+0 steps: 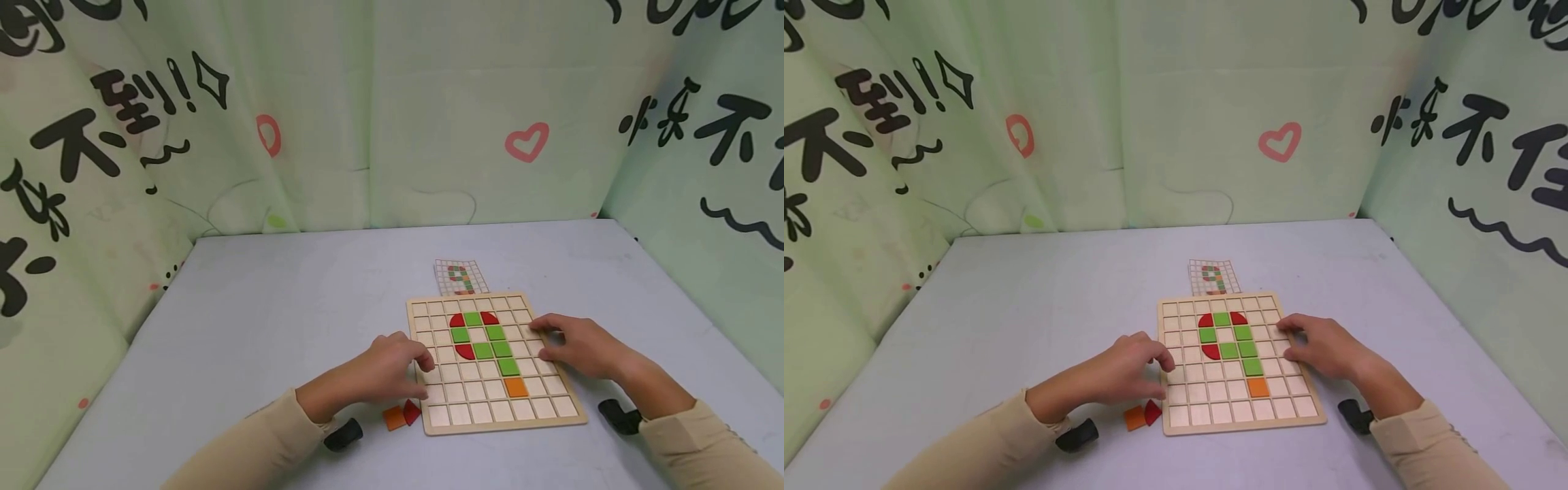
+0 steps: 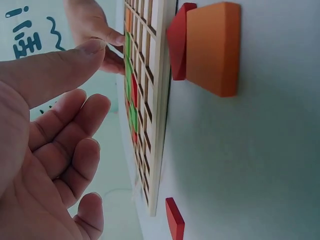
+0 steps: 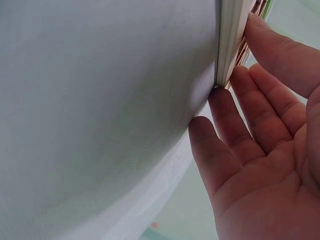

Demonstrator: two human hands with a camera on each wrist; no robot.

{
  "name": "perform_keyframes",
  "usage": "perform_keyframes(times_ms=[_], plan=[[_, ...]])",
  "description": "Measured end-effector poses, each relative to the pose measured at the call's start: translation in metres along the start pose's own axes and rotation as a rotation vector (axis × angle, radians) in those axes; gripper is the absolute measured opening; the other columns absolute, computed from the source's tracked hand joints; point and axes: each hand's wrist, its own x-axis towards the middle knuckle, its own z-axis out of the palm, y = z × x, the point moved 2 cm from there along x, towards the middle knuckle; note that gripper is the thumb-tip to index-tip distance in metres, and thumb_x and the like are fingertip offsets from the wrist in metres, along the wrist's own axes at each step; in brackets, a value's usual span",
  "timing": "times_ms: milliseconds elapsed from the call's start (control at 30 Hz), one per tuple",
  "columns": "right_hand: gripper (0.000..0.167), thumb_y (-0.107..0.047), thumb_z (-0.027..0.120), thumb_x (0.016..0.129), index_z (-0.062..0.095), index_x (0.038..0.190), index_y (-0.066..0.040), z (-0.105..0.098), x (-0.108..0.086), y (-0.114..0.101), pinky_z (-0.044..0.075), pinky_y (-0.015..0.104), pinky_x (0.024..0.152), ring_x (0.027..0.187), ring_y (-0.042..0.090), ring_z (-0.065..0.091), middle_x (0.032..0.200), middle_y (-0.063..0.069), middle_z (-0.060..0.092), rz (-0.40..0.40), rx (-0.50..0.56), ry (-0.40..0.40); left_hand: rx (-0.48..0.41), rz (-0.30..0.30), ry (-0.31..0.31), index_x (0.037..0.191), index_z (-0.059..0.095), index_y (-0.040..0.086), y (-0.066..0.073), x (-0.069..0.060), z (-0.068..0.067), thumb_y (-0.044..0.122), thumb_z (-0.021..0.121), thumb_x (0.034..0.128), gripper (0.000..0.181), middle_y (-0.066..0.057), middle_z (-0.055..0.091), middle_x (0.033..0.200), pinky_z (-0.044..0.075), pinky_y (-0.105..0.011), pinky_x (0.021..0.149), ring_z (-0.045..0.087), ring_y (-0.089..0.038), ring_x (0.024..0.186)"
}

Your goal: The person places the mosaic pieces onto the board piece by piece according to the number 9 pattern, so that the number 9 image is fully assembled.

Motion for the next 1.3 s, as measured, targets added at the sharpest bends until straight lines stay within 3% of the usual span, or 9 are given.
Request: perform_keyframes(times_ms=[233,467,667,1000,1300], plan=[[0.049,-0.022,0.075,0.088,0.06,0.13,-0.002,0.0,-0.001,-0.001,0.04,0.061,0.097,0.119,0.045,0.052,0.133,0.026,0.056,0.001,0.007,0.001,-0.015,0.01,-0.016,0.103,0.069,0.02,-0.005,-0.01,0.002,0.025,0.086,0.0793,0.03,0.017,0.059,0.092,0.039,-0.028,0.087,0.046,-0.007,0.094],[0.049,-0.021,0.075,0.088,0.06,0.131,-0.002,0.0,-0.001,-0.002,0.04,0.061,0.097,0.119,0.045,0.052,0.134,0.027,0.055,0.005,0.0,0.004,0.056,0.043,-0.033,0.101,0.066,0.019,-0.004,-0.013,0.006,0.031,0.089,0.0766,0.035,0.017,0.058,0.09,0.039,-0.03,0.089,0.046,-0.006,0.091],[0.049,-0.022,0.075,0.088,0.06,0.131,-0.002,0.0,-0.001,-0.002,0.04,0.061,0.097,0.119,0.045,0.052,0.134,0.026,0.056,0.006,0.001,0.005,0.08,0.07,-0.032,0.097,0.065,0.02,-0.003,-0.013,0.011,0.032,0.091,0.0739,0.037,0.018,0.055,0.087,0.038,-0.027,0.083,0.045,-0.005,0.088],[0.05,-0.021,0.075,0.089,0.059,0.132,-0.001,0.0,-0.001,-0.002,0.041,0.061,0.096,0.118,0.045,0.052,0.134,0.027,0.055,0.002,0.004,0.006,0.093,0.004,-0.062,0.099,0.063,0.023,-0.007,-0.011,0.019,0.037,0.091,0.0718,0.042,0.016,0.053,0.085,0.038,-0.027,0.081,0.044,-0.005,0.089],[0.05,-0.022,0.075,0.089,0.059,0.132,-0.001,0.001,-0.001,0.0,0.04,0.062,0.097,0.119,0.046,0.052,0.134,0.027,0.056,0.001,-0.001,0.007,0.068,-0.028,-0.045,0.096,0.063,0.021,-0.014,-0.011,0.017,0.035,0.091,0.0729,0.039,0.016,0.052,0.081,0.036,-0.03,0.08,0.044,-0.006,0.087]])
